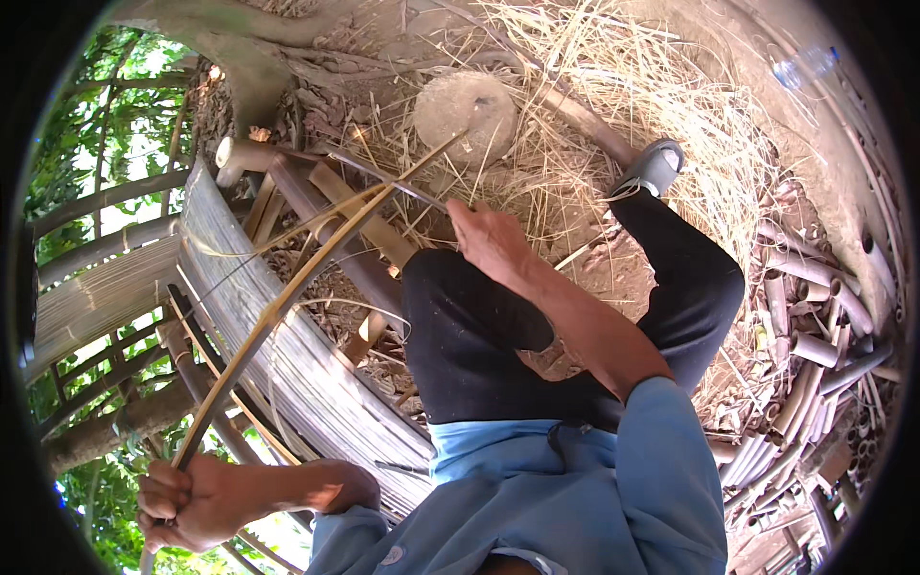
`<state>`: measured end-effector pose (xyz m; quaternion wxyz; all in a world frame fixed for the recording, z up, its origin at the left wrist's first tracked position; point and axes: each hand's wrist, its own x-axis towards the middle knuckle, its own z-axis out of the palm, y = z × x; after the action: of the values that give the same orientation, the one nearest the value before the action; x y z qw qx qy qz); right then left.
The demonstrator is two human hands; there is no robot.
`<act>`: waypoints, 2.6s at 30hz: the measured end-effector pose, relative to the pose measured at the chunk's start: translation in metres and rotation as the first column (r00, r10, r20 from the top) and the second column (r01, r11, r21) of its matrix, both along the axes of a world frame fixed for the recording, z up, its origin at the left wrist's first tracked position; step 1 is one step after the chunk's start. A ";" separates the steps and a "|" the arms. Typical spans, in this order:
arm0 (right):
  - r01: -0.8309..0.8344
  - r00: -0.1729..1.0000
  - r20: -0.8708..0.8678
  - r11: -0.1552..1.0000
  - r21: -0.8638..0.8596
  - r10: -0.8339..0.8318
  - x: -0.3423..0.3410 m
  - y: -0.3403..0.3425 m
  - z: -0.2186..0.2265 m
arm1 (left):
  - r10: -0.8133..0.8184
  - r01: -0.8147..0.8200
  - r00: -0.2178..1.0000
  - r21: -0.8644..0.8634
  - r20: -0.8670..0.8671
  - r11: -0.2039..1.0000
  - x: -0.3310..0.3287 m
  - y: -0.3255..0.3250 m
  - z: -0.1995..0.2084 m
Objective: The person strips layers from a long bamboo pole using a large blade, then holds the resulting thin bamboo strips to shave and smooth their edges with the blade while standing in an outdoor workshop area.
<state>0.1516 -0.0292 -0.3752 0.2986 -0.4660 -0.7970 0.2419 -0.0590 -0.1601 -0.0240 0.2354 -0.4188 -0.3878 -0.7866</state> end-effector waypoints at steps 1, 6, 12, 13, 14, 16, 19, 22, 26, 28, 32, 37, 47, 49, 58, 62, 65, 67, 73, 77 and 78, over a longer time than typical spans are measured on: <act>-0.003 0.993 -0.115 0.974 -0.224 -0.024 0.002 0.011 -0.028 | 0.000 0.000 1.000 -0.008 0.002 1.000 -0.002 0.003 0.000; 0.166 0.973 0.212 0.921 -0.351 -0.095 0.036 0.054 -0.104 | -0.121 0.121 0.993 0.050 0.010 0.991 -0.020 0.012 0.002; 0.254 0.958 0.267 0.754 -0.606 -0.107 0.054 0.073 -0.107 | -0.485 0.483 0.875 -0.076 -0.013 0.873 -0.081 -0.031 0.019; 0.226 0.965 0.249 0.764 -0.604 -0.089 0.053 0.072 -0.096 | -0.501 0.501 0.861 0.014 0.091 0.865 -0.058 -0.019 0.014; 0.192 0.977 0.192 0.785 -0.589 -0.095 0.052 0.070 -0.084 | -0.600 0.596 0.789 0.069 0.134 0.800 -0.044 -0.011 0.016; 0.146 0.988 0.118 0.816 -0.560 -0.096 0.043 0.060 -0.046 | -0.721 0.707 0.669 0.147 0.178 0.692 -0.023 -0.004 0.019; 0.067 0.998 0.036 0.849 -0.525 -0.056 0.031 0.023 0.045 | -0.743 0.711 0.642 0.215 0.190 0.670 0.013 0.003 0.014; -0.005 0.991 -0.127 0.953 -0.303 -0.035 0.017 -0.023 0.104 | -0.835 0.819 0.543 0.165 0.082 0.549 0.029 -0.004 0.004; -0.119 0.985 -0.126 0.993 -0.027 0.114 0.002 -0.074 0.187 | -0.766 0.767 0.641 0.048 -0.042 0.639 0.055 -0.021 -0.012; -0.232 0.965 -0.117 0.972 0.045 0.236 0.005 -0.097 0.227 | -0.629 0.623 0.777 0.108 0.029 0.775 0.070 -0.027 -0.015; -0.268 0.924 -0.226 0.944 0.190 0.308 0.006 -0.128 0.250 | -0.591 0.587 0.807 0.101 0.015 0.804 0.080 -0.030 -0.021; -0.122 0.988 -0.107 0.990 -0.077 0.113 0.005 -0.108 0.219 | -0.631 0.631 0.775 -0.010 0.001 0.775 0.069 -0.039 -0.026; -0.231 0.969 -0.095 0.972 -0.043 0.227 0.000 -0.110 0.214 | -0.630 0.626 0.776 0.090 0.030 0.775 0.063 -0.043 -0.028; -0.315 0.923 -0.236 0.949 -0.013 0.304 0.001 -0.116 0.208 | -0.538 0.533 0.840 0.081 0.064 0.842 0.063 -0.041 -0.034; -0.134 0.986 -0.099 0.991 -0.006 0.133 0.000 -0.063 0.120 | -0.458 0.453 0.887 0.077 0.060 0.888 0.050 -0.030 -0.021; -0.045 0.999 -0.010 0.989 -0.140 0.044 0.016 -0.003 -0.005 | -0.560 0.559 0.827 0.042 0.043 0.828 0.025 -0.032 -0.019; 0.010 1.000 -0.004 0.913 -0.407 -0.012 0.022 0.026 -0.026 | -0.718 0.718 0.695 0.005 0.021 0.696 0.008 -0.041 -0.020; 0.170 0.985 0.083 0.735 -0.656 -0.154 0.067 0.051 -0.099 | -0.692 0.692 0.722 0.019 -0.006 0.721 0.004 -0.035 -0.022; 0.239 0.949 0.302 0.834 -0.498 -0.091 0.066 0.074 -0.096 | -0.526 0.521 0.849 0.083 0.052 0.850 0.004 -0.027 -0.014; 0.221 0.975 0.150 0.793 -0.568 -0.164 0.041 0.047 0.012 | -0.436 0.433 0.899 0.068 0.033 0.899 0.016 -0.018 -0.006; 0.175 0.985 0.101 0.820 -0.545 -0.143 0.037 0.034 0.050 | -0.521 0.521 0.853 0.108 -0.024 0.847 0.021 -0.016 -0.005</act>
<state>0.1889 0.0046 -0.3249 0.1483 -0.6036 -0.6597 0.4224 -0.0380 -0.1761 -0.0285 0.0349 -0.4920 -0.2163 -0.8426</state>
